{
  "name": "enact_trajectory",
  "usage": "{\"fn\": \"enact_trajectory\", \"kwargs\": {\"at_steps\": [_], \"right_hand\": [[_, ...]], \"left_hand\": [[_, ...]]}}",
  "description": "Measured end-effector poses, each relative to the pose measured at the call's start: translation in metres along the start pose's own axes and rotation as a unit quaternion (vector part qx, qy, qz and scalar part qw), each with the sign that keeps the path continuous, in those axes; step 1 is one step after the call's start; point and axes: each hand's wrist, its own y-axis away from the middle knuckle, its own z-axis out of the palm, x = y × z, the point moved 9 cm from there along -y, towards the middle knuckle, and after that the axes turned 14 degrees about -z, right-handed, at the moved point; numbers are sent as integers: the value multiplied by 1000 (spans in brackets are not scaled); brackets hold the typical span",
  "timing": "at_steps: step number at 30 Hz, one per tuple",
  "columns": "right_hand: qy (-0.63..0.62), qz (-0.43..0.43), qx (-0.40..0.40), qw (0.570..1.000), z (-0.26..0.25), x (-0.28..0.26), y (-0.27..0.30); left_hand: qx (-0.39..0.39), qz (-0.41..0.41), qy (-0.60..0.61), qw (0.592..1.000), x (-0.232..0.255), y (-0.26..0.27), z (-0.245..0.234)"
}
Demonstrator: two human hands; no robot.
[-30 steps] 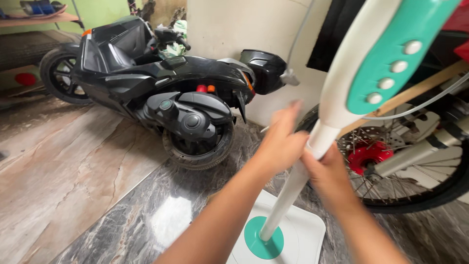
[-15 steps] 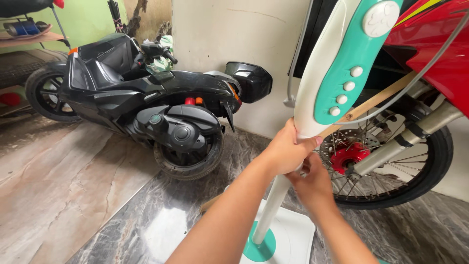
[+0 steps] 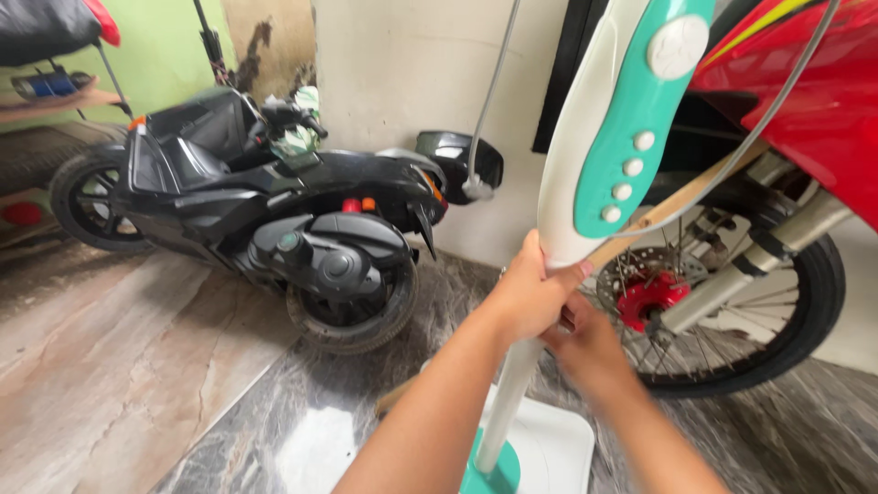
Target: The person disassembles a standing electric fan by removing the front grille, fan blade, and rear grille. They then wipe the fan blade with a wet cloth and place the components on the floor.
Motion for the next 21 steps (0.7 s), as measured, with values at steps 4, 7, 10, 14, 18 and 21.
{"fn": "enact_trajectory", "kwargs": {"at_steps": [4,7,10,14,18,21], "right_hand": [[269,-1,125,955,-1,-7,7],[372,-29,54,926,3,-19,-4],[141,28,-39,989,-1,-5,-8],[-52,50,-78,994,1,-4,-3],[204,58,33,977,-5,-8,0],[351,40,47,934,-3,-23,-6]], "left_hand": [[15,38,-29,999,7,6,0],[13,67,-23,997,12,13,-1],[6,48,-22,999,15,14,-1],[-8,-13,-1,1000,11,15,1],[-45,-85,55,994,1,17,7],[21,52,-31,998,26,23,-1]]}}
